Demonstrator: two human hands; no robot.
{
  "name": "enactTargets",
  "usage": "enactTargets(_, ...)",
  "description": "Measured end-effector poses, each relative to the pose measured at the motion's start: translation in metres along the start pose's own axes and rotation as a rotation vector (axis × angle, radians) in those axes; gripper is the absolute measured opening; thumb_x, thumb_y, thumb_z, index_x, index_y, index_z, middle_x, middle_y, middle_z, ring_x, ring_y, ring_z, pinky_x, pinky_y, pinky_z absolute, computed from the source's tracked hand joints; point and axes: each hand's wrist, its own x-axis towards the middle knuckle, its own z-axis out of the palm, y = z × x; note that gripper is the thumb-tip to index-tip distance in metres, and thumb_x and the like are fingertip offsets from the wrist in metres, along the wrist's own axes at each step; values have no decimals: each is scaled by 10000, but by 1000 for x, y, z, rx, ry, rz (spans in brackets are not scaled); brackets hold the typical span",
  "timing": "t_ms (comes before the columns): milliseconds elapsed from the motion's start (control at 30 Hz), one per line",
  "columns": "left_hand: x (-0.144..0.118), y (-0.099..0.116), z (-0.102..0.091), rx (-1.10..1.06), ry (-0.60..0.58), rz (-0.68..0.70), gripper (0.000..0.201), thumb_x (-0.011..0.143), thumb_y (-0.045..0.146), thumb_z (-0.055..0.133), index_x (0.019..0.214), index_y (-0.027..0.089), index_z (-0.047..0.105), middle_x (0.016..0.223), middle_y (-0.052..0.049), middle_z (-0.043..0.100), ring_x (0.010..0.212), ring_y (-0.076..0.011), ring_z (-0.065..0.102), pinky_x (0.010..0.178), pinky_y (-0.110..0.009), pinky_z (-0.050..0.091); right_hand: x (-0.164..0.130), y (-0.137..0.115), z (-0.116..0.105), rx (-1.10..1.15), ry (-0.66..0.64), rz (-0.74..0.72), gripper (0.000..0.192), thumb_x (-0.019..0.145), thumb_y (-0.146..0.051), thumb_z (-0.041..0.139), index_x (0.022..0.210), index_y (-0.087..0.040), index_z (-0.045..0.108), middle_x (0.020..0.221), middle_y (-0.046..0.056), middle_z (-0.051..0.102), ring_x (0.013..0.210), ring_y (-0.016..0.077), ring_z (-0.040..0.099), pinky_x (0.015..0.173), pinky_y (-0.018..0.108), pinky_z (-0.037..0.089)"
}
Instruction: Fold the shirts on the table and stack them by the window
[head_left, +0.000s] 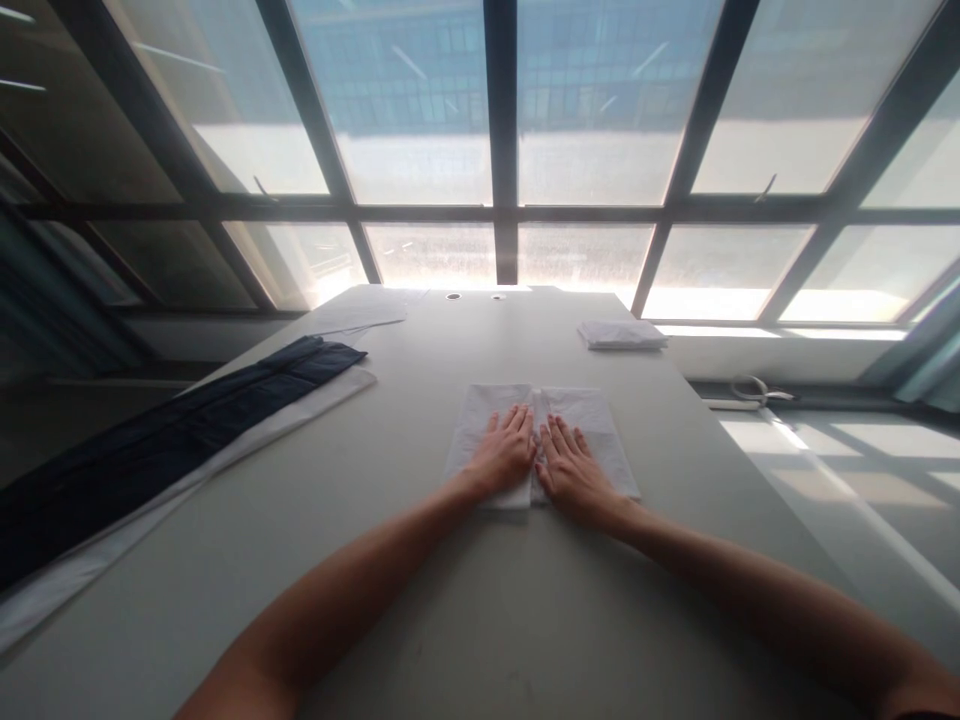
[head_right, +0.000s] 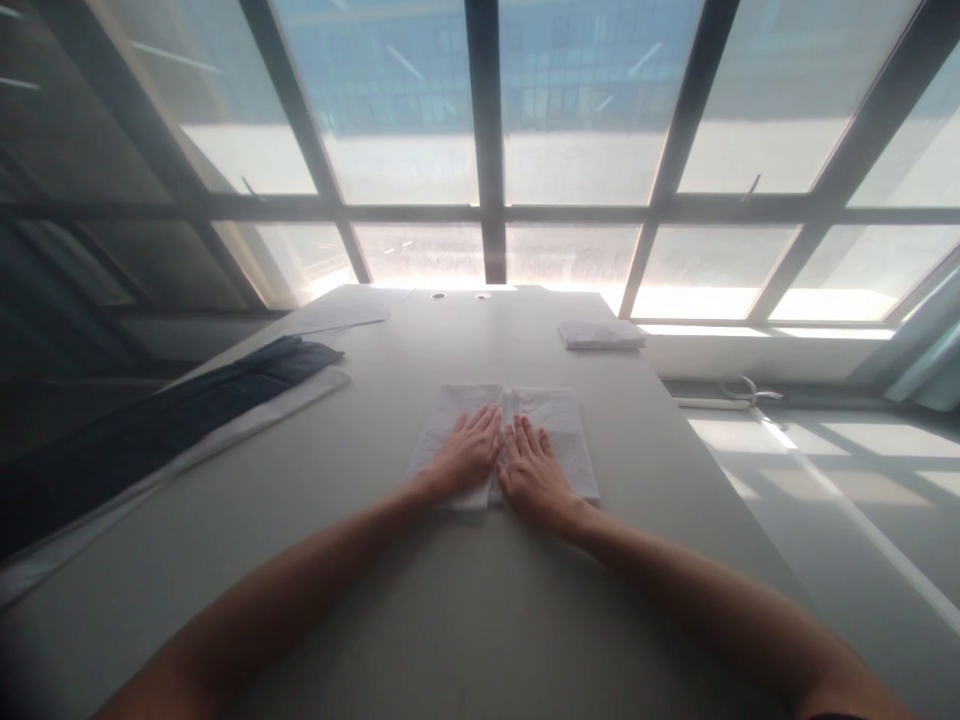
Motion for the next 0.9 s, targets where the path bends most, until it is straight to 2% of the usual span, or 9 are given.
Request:
enactTargets(167, -2, -2, -1, -26, -11, 11, 577, 1051, 270, 262, 1599, 104, 336, 1656, -191, 320, 1560, -315, 233, 1227, -567, 236, -11, -15, 1, 128, -4, -37, 712, 960, -300, 447, 1594, -2, 322, 1668, 213, 244, 1574, 327, 117, 1272, 526, 168)
enactTargets(300, -1, -4, 1, -38, -7, 37, 599, 1006, 218, 356, 1596, 115, 341, 1661, -191, 310, 1562, -318, 227, 1229, -570, 232, -4, -10, -10, 383, 79, -23, 610, 977, -266, 377, 1570, -132, 429, 1593, 132, 454, 1495, 256, 387, 1240, 472, 302)
enactTargets(367, -1, -3, 0, -64, 29, 29, 570, 1016, 230, 358, 1573, 111, 381, 1644, -194, 347, 1548, -322, 267, 1229, -575, 242, 10, 5, -15, 450, 167, 24, 559, 990, -242, 327, 1509, -181, 525, 1537, 99, 536, 1443, 222, 464, 1224, 436, 336)
enactTargets(433, -1, 0, -2, -110, 91, 43, 531, 1040, 265, 351, 1543, 115, 430, 1610, -188, 414, 1519, -313, 334, 1228, -557, 270, 27, 25, -17, 421, 203, 90, 552, 993, -236, 318, 1485, -154, 554, 1538, 114, 532, 1467, 224, 428, 1235, 422, 313)
enactTargets(500, -1, 4, -5, -168, 151, 126, 498, 1056, 294, 358, 1516, 143, 475, 1571, -159, 479, 1487, -277, 393, 1231, -496, 306, 46, 47, -15, 341, 133, 135, 562, 998, -250, 332, 1509, -106, 517, 1581, 144, 472, 1510, 250, 356, 1249, 444, 271)
enactTargets(600, -1, 6, -7, -226, 187, 296, 470, 1057, 312, 396, 1493, 184, 516, 1559, -123, 496, 1481, -231, 400, 1238, -409, 329, 70, 75, -8, 248, -50, 68, 568, 1029, -293, 318, 1547, -106, 459, 1619, 152, 408, 1532, 267, 308, 1251, 491, 233)
enactTargets(733, -4, 5, -8, -216, 148, 373, 476, 1054, 333, 421, 1499, 202, 524, 1603, -106, 444, 1529, -248, 318, 1263, -429, 293, 91, 103, -6, 205, -180, -11, 578, 1066, -374, 291, 1567, -117, 417, 1639, 152, 368, 1541, 263, 286, 1250, 526, 193)
enactTargets(800, -5, 5, -8, -208, 123, 374, 472, 1062, 346, 410, 1502, 222, 526, 1613, -93, 434, 1535, -253, 309, 1265, -444, 282, 95, 114, -7, 171, -152, 38, 562, 1062, -385, 326, 1534, -114, 464, 1619, 167, 402, 1532, 279, 305, 1244, 540, 191)
enactTargets(900, -7, 6, -10, -213, 105, 355, 464, 1072, 352, 390, 1501, 242, 532, 1620, -92, 425, 1519, -258, 344, 1259, -452, 276, 92, 130, -11, 189, 50, 174, 514, 1025, -317, 392, 1456, -86, 549, 1542, 193, 508, 1474, 263, 413, 1229, 460, 272)
